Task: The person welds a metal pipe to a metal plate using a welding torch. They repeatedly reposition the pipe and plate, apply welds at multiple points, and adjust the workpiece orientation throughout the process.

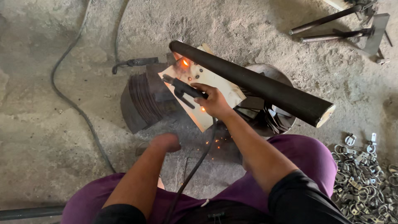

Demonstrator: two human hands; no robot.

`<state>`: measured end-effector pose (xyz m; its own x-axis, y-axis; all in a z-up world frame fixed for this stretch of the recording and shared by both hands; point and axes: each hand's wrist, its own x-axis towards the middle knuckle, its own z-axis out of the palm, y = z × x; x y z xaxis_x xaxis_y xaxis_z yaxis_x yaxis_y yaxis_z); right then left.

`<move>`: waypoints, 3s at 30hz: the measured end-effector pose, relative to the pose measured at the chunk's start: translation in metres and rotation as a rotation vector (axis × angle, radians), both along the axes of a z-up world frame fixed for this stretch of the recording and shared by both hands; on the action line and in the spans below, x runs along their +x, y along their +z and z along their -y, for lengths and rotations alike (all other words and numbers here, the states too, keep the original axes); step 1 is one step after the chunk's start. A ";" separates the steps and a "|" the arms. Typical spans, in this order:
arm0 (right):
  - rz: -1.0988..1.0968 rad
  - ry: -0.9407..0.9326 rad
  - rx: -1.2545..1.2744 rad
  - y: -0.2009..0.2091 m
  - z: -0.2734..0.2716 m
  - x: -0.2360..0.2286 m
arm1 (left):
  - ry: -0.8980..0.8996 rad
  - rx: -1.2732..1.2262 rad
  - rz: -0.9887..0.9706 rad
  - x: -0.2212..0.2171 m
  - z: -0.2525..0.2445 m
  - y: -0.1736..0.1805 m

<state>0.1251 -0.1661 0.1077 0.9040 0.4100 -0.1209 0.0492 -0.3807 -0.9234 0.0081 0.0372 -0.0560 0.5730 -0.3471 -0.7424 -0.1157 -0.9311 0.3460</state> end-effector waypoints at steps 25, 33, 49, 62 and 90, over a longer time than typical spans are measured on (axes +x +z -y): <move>0.295 0.047 -0.718 0.076 0.158 -0.104 | 0.841 -0.201 0.408 0.063 0.065 -0.123; -0.453 -0.051 0.078 0.038 0.160 -0.105 | 0.724 -0.029 0.346 0.067 0.058 -0.111; -0.527 -0.123 -0.047 0.051 0.143 -0.118 | 0.621 -0.119 0.555 0.081 0.062 -0.133; 0.075 0.027 -0.323 0.070 0.114 -0.115 | 0.391 0.300 -0.029 0.010 -0.006 -0.076; 0.440 -0.116 -0.436 0.096 0.083 -0.112 | 1.023 -1.106 1.058 -0.096 -0.054 0.285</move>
<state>0.0134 -0.2487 0.2033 0.9429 0.3030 0.1385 0.3248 -0.7435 -0.5845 -0.0876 0.0908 0.2295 0.8683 0.3756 0.3240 -0.2687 -0.1928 0.9437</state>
